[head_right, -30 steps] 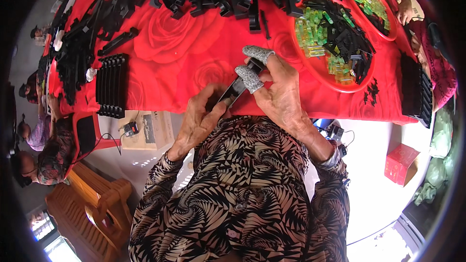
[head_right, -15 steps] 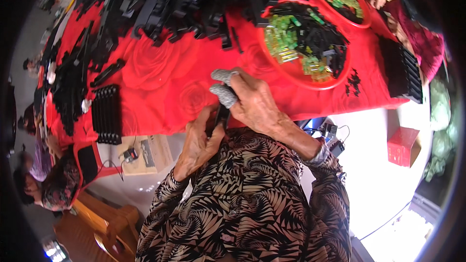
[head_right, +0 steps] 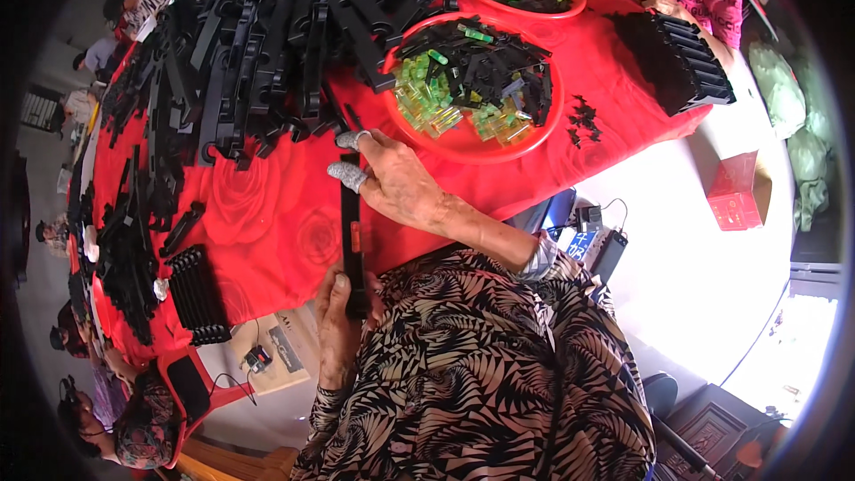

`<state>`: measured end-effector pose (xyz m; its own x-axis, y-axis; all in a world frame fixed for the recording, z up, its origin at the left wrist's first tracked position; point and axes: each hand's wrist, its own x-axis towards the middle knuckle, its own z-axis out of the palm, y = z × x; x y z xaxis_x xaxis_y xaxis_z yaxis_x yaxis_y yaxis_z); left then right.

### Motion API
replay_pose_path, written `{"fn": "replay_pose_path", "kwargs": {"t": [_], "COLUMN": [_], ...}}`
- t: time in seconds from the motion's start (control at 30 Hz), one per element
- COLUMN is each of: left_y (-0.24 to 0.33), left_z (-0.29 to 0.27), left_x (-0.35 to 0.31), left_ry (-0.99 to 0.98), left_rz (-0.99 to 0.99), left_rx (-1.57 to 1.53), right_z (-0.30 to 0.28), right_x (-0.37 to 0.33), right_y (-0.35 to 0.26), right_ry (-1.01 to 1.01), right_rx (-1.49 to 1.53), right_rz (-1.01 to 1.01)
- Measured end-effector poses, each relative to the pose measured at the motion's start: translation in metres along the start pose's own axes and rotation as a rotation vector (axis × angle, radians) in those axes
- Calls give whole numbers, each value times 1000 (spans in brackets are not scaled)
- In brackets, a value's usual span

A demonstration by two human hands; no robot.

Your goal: Wiping and inspecting black plastic components at a workshop table in a manufacturing facility.

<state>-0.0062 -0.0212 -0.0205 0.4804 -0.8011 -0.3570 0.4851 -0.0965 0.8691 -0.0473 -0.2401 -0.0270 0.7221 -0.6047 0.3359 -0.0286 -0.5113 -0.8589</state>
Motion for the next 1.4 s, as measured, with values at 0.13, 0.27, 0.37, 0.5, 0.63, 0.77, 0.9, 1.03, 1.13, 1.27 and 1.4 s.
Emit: {"fn": "replay_pose_path", "kwargs": {"t": [0.13, 0.27, 0.37, 0.5, 0.63, 0.77, 0.9, 1.03, 1.13, 1.27, 1.4], "left_y": [-2, -7, -9, -11, -1, 0, -3, 16, 21, 12, 10], "left_z": [4, 2, 3, 2, 5, 0, 1, 13, 12, 13, 11], "left_x": [0, 2, 4, 7, 3, 1, 0, -6, -3, 1, 1], "left_ry": [103, 180, 202, 199, 194, 173, 186, 201, 214, 243, 249], "left_rz": [51, 49, 54, 81, -2, 14, 84, -37, -109, 87, 106], "left_rx": [-6, 2, 36, 120, 111, 217, 335, 433, 598, 588, 655], "right_z": [-25, -69, -102, -138, -153, -156, -155, -148, -145, -142, -137], "right_x": [-17, -24, -17, -4, 11, 26, 40, 42, 43, 43, 42], "right_y": [-5, 15, 23, 39, 48, 56, 63, 65, 62, 68, 68], "right_ry": [114, 295, 390, 389, 343, 303, 224, 152, 141, 169, 226], "right_rx": [-145, -308, -401, -552, -595, -583, -522, -649, -631, -649, -603], "right_rz": [-100, -137, 20, -92, -157, -104, -6, 48, 92, 15, -31]}}
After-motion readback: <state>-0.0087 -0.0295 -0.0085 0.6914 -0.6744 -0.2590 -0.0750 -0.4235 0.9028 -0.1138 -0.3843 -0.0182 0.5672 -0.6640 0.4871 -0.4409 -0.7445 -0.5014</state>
